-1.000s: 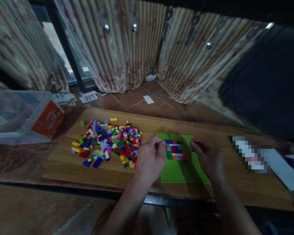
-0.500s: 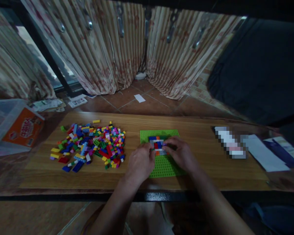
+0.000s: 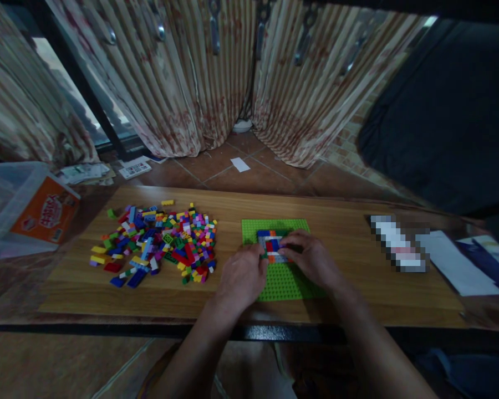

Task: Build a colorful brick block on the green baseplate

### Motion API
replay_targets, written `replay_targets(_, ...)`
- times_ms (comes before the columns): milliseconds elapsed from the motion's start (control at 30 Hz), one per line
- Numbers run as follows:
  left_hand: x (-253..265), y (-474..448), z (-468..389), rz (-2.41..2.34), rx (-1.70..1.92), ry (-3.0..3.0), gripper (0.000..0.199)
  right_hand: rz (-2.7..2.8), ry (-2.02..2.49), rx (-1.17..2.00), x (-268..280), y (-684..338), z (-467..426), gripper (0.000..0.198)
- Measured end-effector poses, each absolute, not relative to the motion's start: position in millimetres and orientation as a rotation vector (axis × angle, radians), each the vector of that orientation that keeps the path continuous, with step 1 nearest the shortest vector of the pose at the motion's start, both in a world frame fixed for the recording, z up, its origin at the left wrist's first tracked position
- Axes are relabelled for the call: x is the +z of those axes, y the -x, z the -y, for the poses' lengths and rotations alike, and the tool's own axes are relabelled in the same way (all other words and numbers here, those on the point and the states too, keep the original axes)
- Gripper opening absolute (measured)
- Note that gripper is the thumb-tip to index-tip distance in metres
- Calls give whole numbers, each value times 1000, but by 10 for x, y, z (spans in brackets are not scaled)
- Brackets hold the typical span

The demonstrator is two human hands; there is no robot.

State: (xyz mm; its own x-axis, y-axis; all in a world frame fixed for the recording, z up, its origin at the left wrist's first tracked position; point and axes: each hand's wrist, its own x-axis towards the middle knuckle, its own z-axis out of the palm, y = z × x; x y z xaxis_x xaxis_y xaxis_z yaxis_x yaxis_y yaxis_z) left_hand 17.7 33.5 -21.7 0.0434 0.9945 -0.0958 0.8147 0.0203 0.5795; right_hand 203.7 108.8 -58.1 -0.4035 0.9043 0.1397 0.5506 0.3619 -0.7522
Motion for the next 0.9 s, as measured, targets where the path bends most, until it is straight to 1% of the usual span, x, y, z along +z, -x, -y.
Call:
replay_targets(133,-199,-175,-333,-1815,476,-1843,20,2108,1259,876,-568,-2044,-1112,11)
replay_targets(300,-218,-167,-331,-1808,484,-1853,18,1992,1293,944,-565,-2061,-1099,20)
replay_targets(467,-216,-167,-333,-1802,497,-1862,18,1862,1370,926,-589,-2090,-1095,18)
replay_targets(700,-245,-293,-328,-1776,492,-2017,28,1766,1452,975,-610,-2058,-1092,15)
replay_targets(900,-289,-422,-337,-1764,327,-2156,37,1749,1453,948,-613,-2005,-1101,12)
